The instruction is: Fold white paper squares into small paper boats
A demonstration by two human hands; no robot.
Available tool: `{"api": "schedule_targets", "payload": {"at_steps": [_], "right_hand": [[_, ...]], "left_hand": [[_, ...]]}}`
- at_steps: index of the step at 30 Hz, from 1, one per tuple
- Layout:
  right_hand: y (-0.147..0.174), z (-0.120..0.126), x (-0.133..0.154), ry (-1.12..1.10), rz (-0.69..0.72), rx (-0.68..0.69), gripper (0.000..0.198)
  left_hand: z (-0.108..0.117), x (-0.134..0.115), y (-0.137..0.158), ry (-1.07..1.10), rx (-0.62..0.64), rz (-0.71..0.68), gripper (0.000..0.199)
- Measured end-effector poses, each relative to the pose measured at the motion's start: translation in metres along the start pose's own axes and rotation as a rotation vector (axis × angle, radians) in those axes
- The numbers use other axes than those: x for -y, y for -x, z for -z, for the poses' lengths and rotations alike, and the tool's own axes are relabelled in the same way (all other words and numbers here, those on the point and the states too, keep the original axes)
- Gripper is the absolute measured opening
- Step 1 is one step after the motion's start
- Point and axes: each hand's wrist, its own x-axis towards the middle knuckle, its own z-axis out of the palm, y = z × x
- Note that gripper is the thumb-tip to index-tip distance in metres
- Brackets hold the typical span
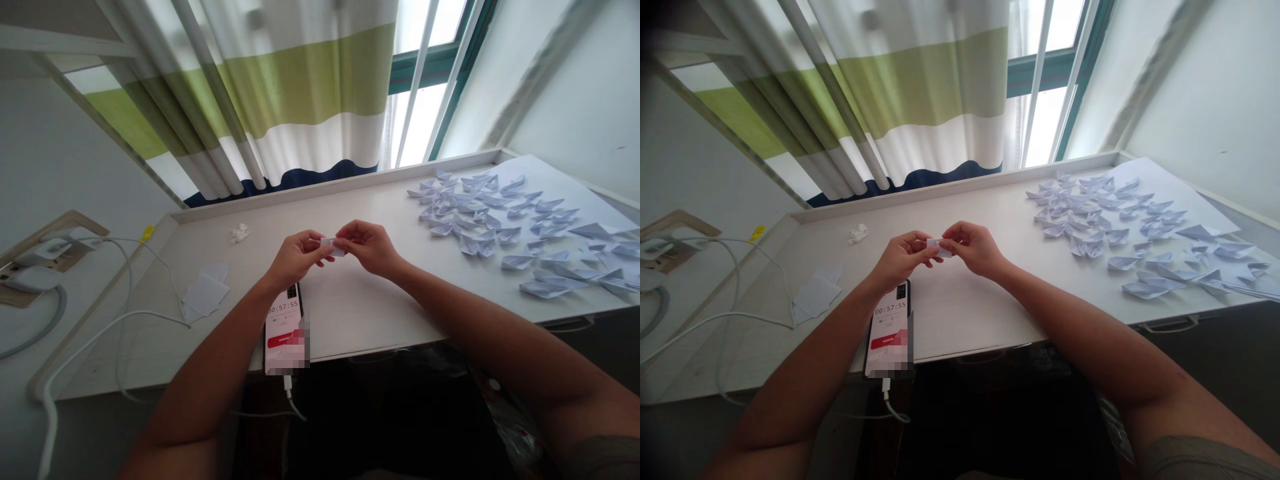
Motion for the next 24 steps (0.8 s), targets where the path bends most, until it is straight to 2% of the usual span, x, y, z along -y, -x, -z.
{"api": "schedule_targets", "payload": {"at_steps": [8,15,19,24], "right_hand": [[0.000,0.000,0.001,-0.006,0.023,-0.009,0.050],[0.001,0.001,-0.001,0.011,0.011,0.020,0.044],[0.000,0.001,-0.007,-0.037,-0.011,0.076,0.047],[-0.003,0.004,-0.007,-0.075,-0.041,0.098,0.052]], "left_hand": [[-0.002,0.000,0.000,-0.085,-0.078,-0.097,0.039],[-0.003,0.000,0.000,-0.036,-0.086,-0.044,0.032],[0.000,0.001,-0.002,0.031,-0.147,-0.025,0.036],[0.001,0.002,-0.002,0.071,-0.117,-0.057,0.041]]}}
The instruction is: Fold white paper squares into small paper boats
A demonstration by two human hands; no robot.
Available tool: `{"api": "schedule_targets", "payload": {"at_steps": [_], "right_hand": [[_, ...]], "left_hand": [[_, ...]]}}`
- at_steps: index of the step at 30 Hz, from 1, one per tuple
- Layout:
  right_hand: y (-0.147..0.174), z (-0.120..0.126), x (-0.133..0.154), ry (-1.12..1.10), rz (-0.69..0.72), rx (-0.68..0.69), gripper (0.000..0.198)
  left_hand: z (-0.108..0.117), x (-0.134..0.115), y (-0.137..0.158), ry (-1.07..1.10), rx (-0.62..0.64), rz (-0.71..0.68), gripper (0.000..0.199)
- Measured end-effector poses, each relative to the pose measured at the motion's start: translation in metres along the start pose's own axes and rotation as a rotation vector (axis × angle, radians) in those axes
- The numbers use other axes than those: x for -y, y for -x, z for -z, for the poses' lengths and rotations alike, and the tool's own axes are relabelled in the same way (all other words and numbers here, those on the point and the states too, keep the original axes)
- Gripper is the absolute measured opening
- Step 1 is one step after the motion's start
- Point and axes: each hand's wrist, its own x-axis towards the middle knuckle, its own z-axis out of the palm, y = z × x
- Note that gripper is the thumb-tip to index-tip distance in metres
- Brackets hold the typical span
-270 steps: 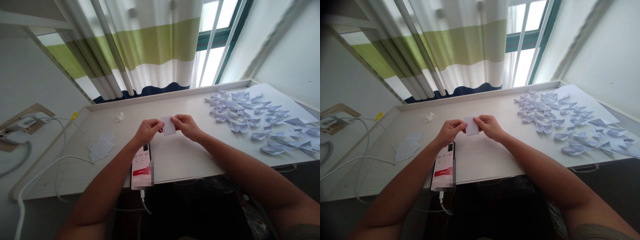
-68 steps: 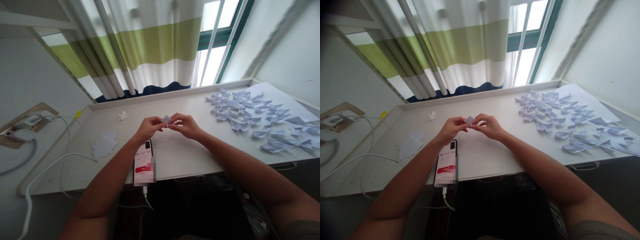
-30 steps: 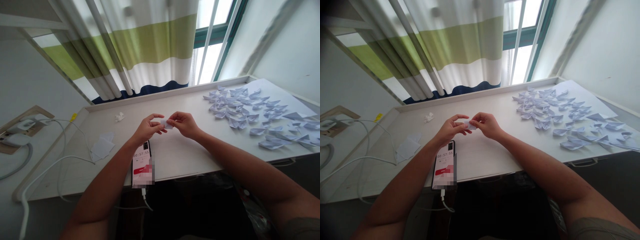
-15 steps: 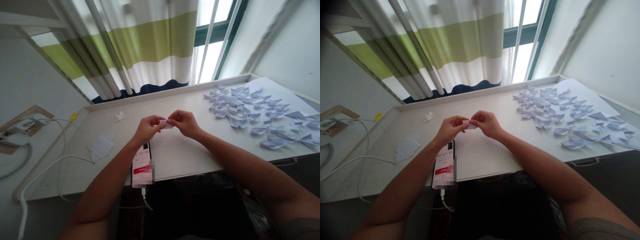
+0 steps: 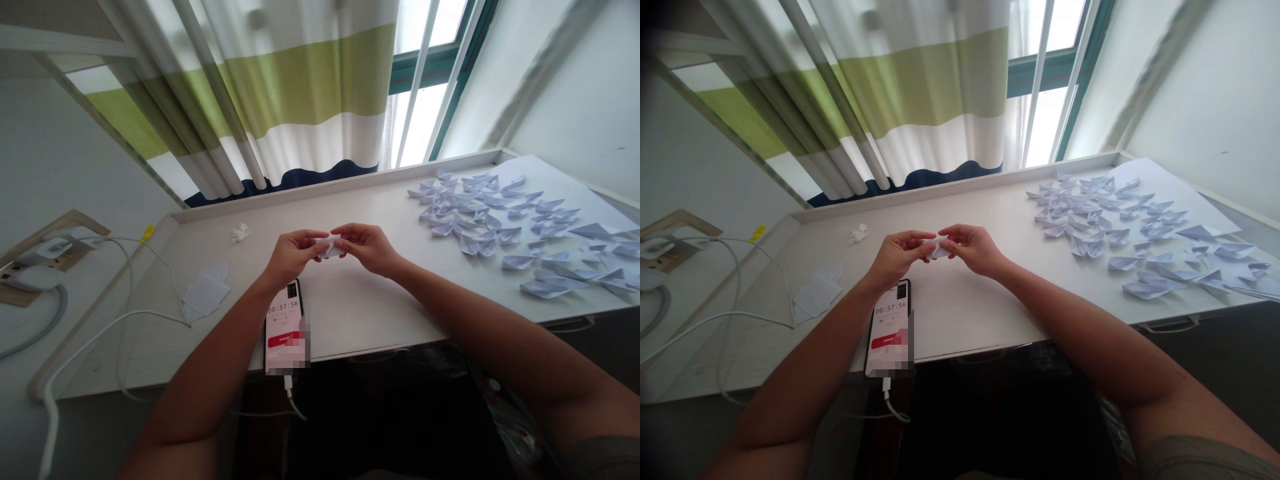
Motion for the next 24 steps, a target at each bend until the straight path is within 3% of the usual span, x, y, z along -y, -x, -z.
{"api": "schedule_targets", "payload": {"at_steps": [9,24], "right_hand": [[0.0015,0.0013,0.0076,-0.025,-0.019,0.039,0.047],[0.0020,0.0022,0.0086,0.017,-0.061,0.035,0.049]], "left_hand": [[-0.0012,0.0016,0.0000,0.032,0.019,-0.042,0.037],[0.0008,-0.0028,0.0032,-0.047,0.059,0.003,0.034]]}}
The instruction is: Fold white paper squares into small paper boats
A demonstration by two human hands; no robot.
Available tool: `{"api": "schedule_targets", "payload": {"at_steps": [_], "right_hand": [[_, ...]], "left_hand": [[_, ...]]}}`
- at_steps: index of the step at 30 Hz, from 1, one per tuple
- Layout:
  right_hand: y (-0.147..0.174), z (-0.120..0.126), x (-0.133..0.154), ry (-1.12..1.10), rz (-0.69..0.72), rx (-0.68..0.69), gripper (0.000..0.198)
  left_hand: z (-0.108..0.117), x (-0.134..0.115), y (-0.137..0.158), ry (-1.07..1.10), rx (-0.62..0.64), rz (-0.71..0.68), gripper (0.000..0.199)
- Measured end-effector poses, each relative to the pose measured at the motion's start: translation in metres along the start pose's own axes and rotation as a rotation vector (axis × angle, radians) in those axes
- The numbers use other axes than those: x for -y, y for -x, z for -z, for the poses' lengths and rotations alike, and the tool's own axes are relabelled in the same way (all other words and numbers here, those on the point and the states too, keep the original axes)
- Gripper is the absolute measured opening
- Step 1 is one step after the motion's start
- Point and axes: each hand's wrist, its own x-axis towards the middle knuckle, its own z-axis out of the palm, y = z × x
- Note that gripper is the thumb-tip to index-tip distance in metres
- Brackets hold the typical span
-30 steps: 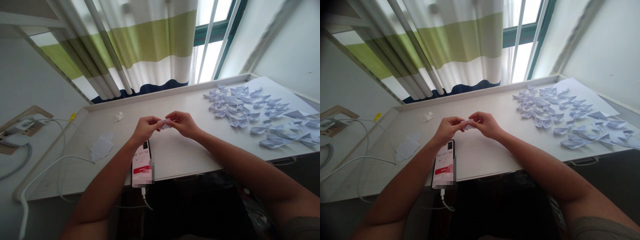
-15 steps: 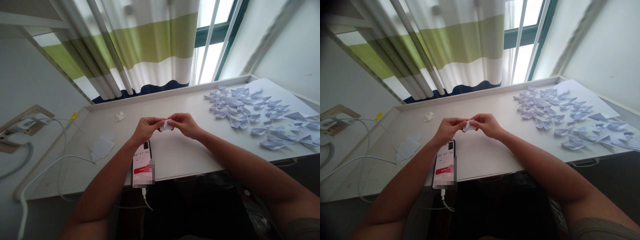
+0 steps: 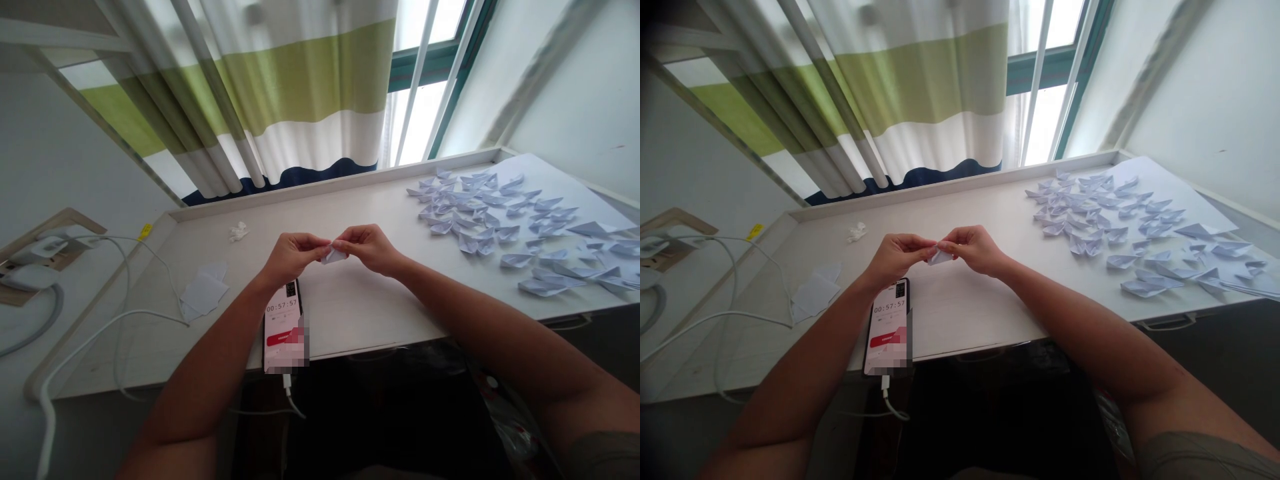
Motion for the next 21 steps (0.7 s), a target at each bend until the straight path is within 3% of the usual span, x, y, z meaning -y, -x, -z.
{"api": "schedule_targets", "payload": {"at_steps": [9,21], "right_hand": [[-0.0010,-0.0017,0.0003,-0.060,-0.059,0.032,0.050],[0.0010,0.0002,0.0023,0.062,0.045,-0.008,0.048]], "left_hand": [[-0.0033,0.0075,-0.0042,0.042,-0.097,-0.008,0.039],[-0.0032,0.0044,-0.0014,0.018,-0.016,-0.024,0.038]]}}
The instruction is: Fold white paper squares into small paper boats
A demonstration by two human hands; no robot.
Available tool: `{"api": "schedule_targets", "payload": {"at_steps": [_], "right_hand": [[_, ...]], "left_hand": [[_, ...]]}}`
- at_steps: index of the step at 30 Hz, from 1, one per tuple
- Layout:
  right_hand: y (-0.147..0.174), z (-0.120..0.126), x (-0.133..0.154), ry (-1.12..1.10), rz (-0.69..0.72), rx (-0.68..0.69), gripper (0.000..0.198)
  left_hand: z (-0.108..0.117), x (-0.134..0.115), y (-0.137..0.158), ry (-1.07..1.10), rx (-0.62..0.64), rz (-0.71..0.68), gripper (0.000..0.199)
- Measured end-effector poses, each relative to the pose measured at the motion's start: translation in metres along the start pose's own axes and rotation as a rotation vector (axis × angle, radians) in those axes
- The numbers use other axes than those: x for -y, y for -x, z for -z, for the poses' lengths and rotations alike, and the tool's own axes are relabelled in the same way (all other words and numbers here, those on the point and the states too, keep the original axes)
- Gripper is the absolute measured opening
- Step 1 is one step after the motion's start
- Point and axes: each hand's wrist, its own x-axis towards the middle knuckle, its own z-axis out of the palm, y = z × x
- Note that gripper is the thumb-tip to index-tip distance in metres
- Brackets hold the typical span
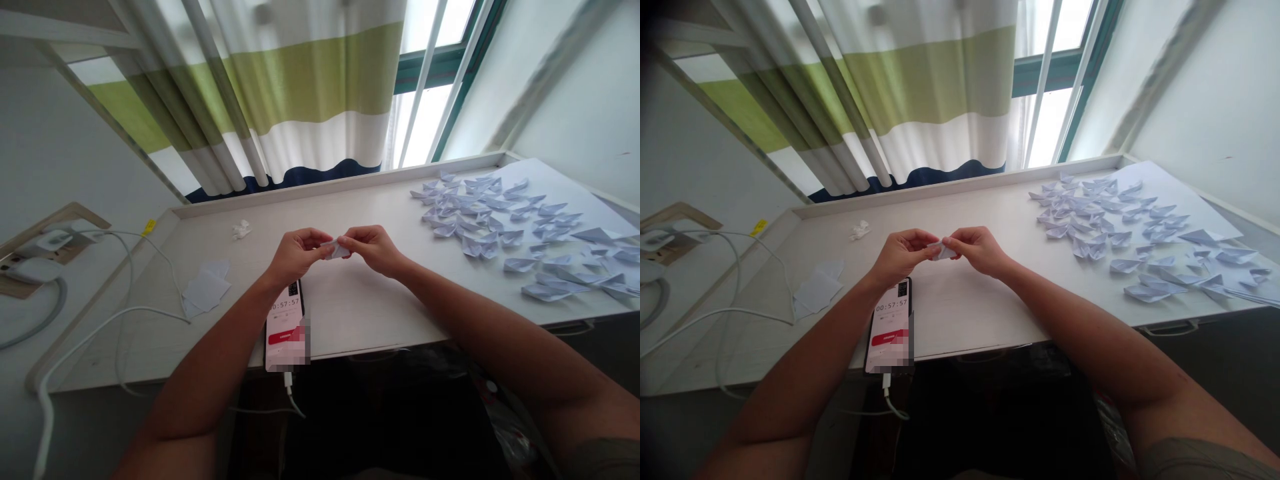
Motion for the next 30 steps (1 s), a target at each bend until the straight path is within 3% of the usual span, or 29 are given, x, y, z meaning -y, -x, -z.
{"api": "schedule_targets", "payload": {"at_steps": [8,15,19,30], "right_hand": [[0.001,-0.006,-0.002,-0.019,-0.041,0.003,0.053],[0.001,-0.008,-0.001,-0.032,-0.033,0.010,0.054],[0.002,-0.009,0.002,-0.024,-0.033,-0.017,0.053],[0.002,-0.011,-0.008,0.045,-0.093,-0.004,0.058]], "left_hand": [[-0.004,0.002,0.002,0.002,0.067,0.020,0.039],[-0.004,-0.002,0.001,0.035,-0.102,0.081,0.043],[-0.003,-0.003,0.001,0.039,-0.099,0.123,0.037],[-0.008,0.006,0.000,-0.011,-0.101,-0.045,0.035]]}}
